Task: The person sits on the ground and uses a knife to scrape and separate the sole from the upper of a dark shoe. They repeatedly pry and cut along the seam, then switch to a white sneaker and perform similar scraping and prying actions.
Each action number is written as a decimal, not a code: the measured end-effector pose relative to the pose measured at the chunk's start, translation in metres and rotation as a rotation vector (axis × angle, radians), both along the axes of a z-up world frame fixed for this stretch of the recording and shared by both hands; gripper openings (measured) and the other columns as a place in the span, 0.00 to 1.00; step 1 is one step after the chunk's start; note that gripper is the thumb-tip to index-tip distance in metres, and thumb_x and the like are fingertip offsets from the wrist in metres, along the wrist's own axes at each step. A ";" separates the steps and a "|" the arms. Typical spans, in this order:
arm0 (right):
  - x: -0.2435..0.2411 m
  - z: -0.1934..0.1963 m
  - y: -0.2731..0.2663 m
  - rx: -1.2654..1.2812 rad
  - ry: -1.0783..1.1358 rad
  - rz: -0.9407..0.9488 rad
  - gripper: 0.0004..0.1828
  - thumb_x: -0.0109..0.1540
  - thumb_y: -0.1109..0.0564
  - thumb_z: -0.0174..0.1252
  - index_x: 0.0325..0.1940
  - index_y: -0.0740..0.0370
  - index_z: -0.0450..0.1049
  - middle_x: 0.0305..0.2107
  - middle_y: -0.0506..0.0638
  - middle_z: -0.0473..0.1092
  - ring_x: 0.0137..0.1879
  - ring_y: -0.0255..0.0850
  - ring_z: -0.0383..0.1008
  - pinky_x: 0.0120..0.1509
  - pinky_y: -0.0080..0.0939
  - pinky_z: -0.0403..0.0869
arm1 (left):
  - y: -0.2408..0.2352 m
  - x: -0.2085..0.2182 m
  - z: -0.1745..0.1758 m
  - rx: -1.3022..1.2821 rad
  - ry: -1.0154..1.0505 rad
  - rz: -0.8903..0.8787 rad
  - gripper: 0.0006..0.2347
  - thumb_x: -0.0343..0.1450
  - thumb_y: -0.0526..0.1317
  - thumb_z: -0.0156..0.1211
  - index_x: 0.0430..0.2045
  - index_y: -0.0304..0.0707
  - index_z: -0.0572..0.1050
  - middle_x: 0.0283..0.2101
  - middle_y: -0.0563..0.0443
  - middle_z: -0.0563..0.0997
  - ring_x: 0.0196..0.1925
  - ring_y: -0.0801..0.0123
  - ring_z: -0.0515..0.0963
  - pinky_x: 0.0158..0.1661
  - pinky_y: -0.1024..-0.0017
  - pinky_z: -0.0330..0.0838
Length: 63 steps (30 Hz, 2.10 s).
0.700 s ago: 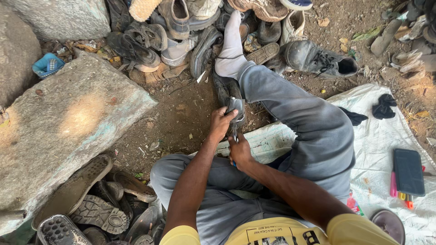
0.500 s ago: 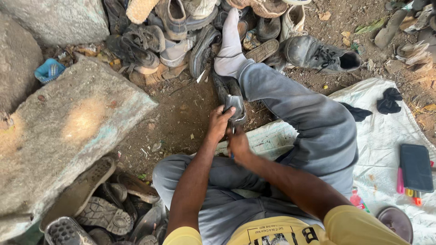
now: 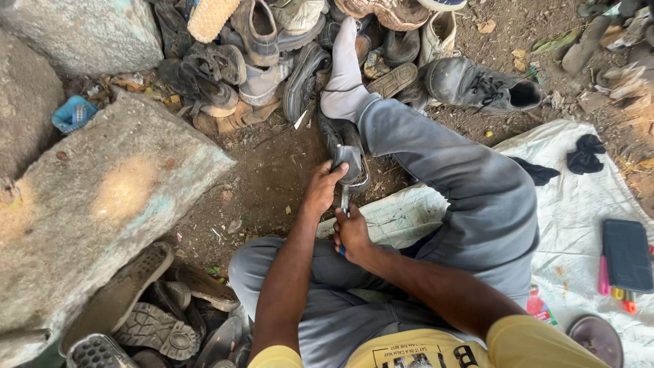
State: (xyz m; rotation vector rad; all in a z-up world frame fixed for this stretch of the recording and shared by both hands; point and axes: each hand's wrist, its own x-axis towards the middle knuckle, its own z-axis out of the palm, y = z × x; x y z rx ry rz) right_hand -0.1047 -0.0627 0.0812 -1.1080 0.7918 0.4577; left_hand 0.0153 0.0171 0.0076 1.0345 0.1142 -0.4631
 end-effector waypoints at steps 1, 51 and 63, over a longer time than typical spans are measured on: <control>0.006 -0.001 -0.002 0.002 -0.053 -0.022 0.07 0.70 0.54 0.50 0.41 0.56 0.61 0.18 0.47 0.59 0.14 0.39 0.57 0.14 0.44 0.58 | -0.001 -0.002 -0.001 0.015 0.018 -0.003 0.08 0.74 0.37 0.64 0.42 0.31 0.81 0.38 0.54 0.84 0.39 0.75 0.79 0.44 0.73 0.73; 0.119 -0.065 -0.072 -0.729 -0.138 0.944 0.24 0.70 0.45 0.51 0.70 0.48 0.68 0.29 0.55 0.74 0.28 0.40 0.71 0.37 0.47 0.72 | 0.017 0.024 -0.075 0.929 -0.332 0.350 0.16 0.70 0.46 0.66 0.33 0.26 0.78 0.33 0.33 0.81 0.33 0.44 0.79 0.40 0.55 0.72; 0.086 -0.125 -0.066 -0.840 -0.714 0.728 0.19 0.69 0.48 0.54 0.57 0.64 0.74 0.38 0.68 0.76 0.42 0.62 0.77 0.48 0.60 0.74 | 0.029 0.028 -0.060 0.659 -0.349 0.469 0.10 0.71 0.40 0.68 0.32 0.27 0.79 0.25 0.50 0.79 0.27 0.73 0.72 0.33 0.67 0.68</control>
